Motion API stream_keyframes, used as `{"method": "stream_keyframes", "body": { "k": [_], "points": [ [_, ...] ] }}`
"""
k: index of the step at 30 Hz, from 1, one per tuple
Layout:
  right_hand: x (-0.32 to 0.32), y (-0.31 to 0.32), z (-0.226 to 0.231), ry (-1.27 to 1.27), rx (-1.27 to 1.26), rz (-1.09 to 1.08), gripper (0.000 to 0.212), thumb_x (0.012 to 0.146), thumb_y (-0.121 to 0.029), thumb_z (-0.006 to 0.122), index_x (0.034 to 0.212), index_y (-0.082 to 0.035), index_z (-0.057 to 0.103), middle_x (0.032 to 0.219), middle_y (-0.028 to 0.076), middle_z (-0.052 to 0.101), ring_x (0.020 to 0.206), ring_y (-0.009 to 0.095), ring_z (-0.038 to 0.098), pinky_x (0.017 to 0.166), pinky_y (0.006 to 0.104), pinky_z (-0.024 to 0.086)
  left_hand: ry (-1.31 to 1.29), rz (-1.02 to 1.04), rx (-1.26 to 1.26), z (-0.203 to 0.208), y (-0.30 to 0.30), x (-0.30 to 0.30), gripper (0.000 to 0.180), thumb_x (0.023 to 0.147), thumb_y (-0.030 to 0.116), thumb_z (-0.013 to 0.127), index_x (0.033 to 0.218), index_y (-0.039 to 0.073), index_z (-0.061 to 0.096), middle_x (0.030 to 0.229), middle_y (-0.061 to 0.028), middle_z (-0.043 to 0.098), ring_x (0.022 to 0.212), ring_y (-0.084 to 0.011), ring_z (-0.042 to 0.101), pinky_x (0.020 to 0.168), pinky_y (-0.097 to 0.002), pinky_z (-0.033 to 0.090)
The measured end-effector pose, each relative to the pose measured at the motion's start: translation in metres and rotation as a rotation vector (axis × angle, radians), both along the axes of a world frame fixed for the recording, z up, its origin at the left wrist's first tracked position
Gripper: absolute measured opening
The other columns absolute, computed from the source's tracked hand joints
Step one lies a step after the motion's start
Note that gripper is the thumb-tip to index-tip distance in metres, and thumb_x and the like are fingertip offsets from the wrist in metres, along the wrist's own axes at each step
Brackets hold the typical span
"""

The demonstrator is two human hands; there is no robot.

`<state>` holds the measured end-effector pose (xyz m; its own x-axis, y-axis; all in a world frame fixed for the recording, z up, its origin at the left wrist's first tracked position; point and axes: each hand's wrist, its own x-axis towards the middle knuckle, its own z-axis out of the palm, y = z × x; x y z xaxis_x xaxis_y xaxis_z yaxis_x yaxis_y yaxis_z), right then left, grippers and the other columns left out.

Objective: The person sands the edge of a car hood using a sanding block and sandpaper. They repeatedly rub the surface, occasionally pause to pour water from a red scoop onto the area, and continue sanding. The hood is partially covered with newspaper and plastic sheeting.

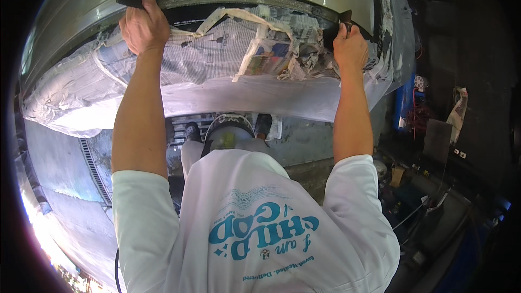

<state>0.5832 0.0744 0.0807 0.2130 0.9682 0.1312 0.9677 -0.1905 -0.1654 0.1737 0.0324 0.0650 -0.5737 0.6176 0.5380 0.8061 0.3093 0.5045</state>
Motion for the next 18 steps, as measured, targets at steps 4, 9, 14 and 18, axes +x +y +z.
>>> {"method": "stream_keyframes", "body": {
  "k": [4, 9, 14, 18],
  "points": [
    [0.000, -0.003, -0.007, -0.017, 0.059, 0.046, 0.040, 0.099, -0.044, 0.054, 0.096, -0.005, 0.060, 0.094, 0.021, 0.067, 0.091, 0.045, 0.065, 0.078, 0.0554, 0.050, 0.018, -0.016, -0.032, -0.003, 0.003, -0.003, 0.046, 0.105, 0.044, 0.038, 0.111, 0.012, 0.070, 0.107, -0.0132, 0.073, 0.101, -0.0406, 0.063, 0.093, -0.0464, 0.044],
    [0.003, -0.003, -0.007, -0.003, 0.047, 0.050, 0.040, 0.099, -0.045, 0.053, 0.096, -0.005, 0.060, 0.093, 0.021, 0.068, 0.091, 0.045, 0.065, 0.078, 0.0550, 0.050, -0.014, -0.011, -0.014, 0.002, 0.002, 0.002, 0.047, 0.105, 0.044, 0.037, 0.110, 0.011, 0.070, 0.106, -0.0137, 0.072, 0.099, -0.0406, 0.063, 0.094, -0.0462, 0.044],
    [0.006, -0.007, -0.002, 0.033, 0.010, 0.047, 0.041, 0.099, -0.045, 0.054, 0.093, -0.005, 0.059, 0.093, 0.021, 0.068, 0.090, 0.045, 0.065, 0.077, 0.0543, 0.050, -0.002, 0.002, -0.042, -0.001, 0.001, -0.001, 0.047, 0.105, 0.044, 0.038, 0.110, 0.010, 0.069, 0.105, -0.0142, 0.072, 0.099, -0.0406, 0.062, 0.095, -0.0459, 0.044],
    [-0.005, -0.007, 0.002, 0.055, 0.039, 0.073, 0.041, 0.098, -0.045, 0.055, 0.092, -0.004, 0.059, 0.092, 0.022, 0.068, 0.090, 0.045, 0.065, 0.076, 0.0537, 0.049, -0.001, -0.015, -0.059, 0.000, 0.001, -0.002, 0.048, 0.105, 0.044, 0.037, 0.111, 0.009, 0.069, 0.106, -0.0148, 0.072, 0.100, -0.0395, 0.062, 0.095, -0.0461, 0.043]
  ]
}}
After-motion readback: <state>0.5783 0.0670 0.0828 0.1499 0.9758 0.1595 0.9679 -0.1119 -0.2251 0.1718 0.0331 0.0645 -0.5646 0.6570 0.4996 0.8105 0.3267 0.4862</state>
